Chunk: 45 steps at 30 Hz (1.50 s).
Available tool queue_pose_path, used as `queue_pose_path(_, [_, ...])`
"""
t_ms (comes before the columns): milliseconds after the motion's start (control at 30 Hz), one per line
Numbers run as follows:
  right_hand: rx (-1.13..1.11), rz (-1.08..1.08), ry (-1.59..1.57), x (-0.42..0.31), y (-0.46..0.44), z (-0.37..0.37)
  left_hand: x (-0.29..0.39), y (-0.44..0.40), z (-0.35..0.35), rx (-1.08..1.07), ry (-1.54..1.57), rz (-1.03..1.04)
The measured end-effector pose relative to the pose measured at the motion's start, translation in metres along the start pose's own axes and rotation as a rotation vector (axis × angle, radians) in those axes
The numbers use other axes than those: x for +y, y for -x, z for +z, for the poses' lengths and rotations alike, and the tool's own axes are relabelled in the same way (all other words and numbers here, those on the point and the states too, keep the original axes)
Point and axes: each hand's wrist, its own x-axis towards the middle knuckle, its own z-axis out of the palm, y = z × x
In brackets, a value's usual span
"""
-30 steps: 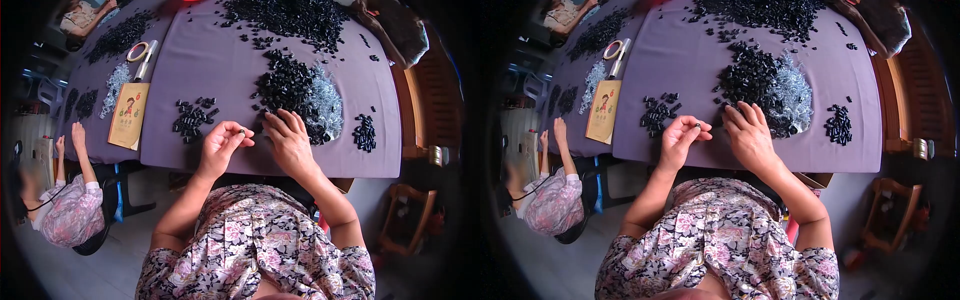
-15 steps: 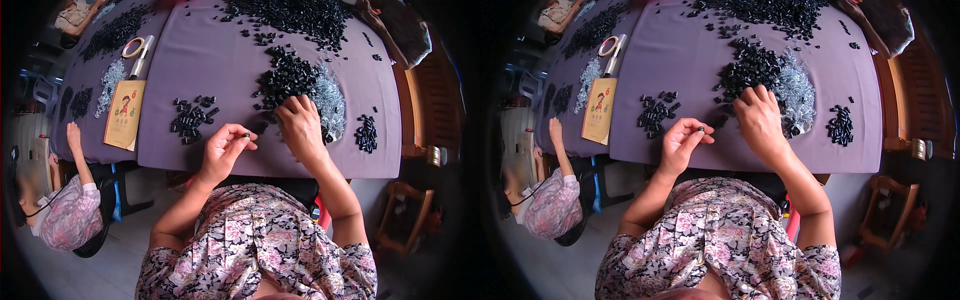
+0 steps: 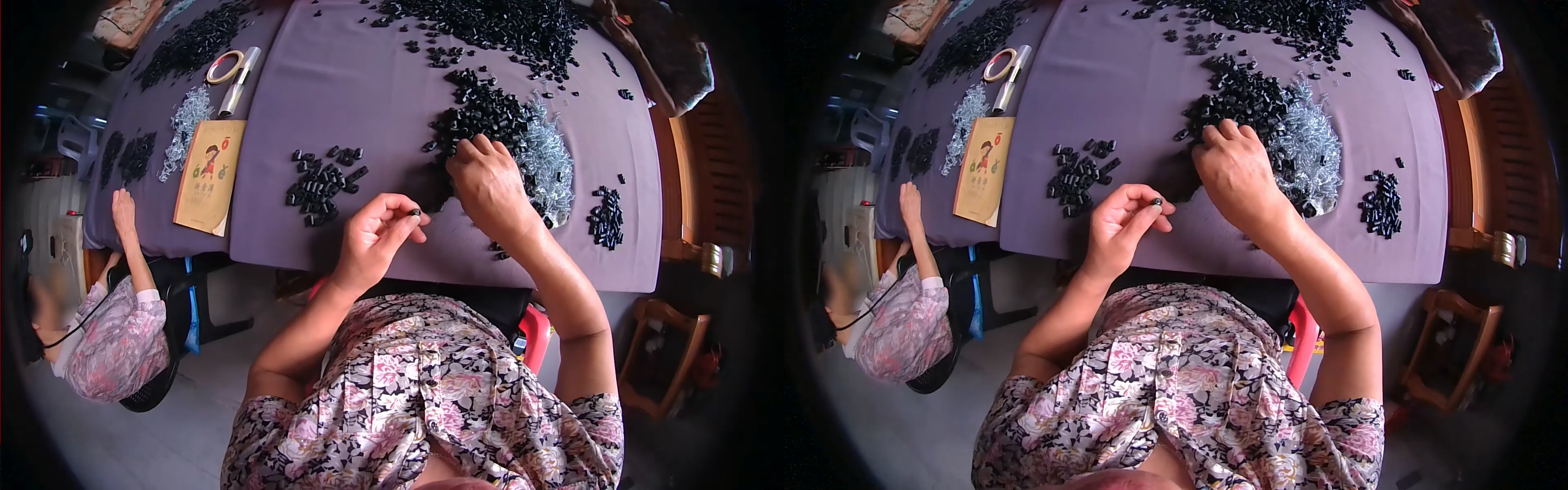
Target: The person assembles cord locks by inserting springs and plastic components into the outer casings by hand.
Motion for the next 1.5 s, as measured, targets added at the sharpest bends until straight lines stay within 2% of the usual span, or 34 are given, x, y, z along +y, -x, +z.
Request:
queue_pose_path(100, [0.073,0.056,-0.102,-0.001,0.004,-0.001,-0.002,0.000,0.001,-0.012,-0.003,0.005])
queue_pose_path(233, [0.088,0.140,-0.700,-0.017,0.028,-0.019,-0.003,0.002,0.006,-0.010,0.005,-0.014])
queue_pose_path(267, [0.082,0.230,-0.919,-0.026,0.035,-0.020,-0.003,0.002,0.008,-0.019,0.013,-0.022])
queue_pose_path(500, [0.235,0.435,-1.036,-0.047,0.058,-0.004,0.000,0.000,0.018,-0.053,0.026,-0.075])
queue_pose_path(800, [0.313,0.432,-1.023,-0.048,0.065,0.002,-0.003,0.002,0.031,-0.060,-0.001,-0.086])
queue_pose_path(1100, [0.257,0.383,-0.975,-0.042,0.072,-0.003,-0.004,0.005,0.033,-0.047,-0.094,-0.084])
queue_pose_path(1233, [0.198,0.413,-1.050,-0.041,0.070,-0.013,-0.001,0.007,0.033,-0.073,-0.175,-0.062])
queue_pose_path(1300, [0.158,0.404,-1.122,-0.040,0.071,-0.015,-0.002,0.007,0.032,-0.088,-0.179,-0.072])
queue_pose_path(1500, [0.123,0.381,-1.082,-0.035,0.072,-0.020,0.002,0.008,0.034,-0.099,-0.157,-0.099])
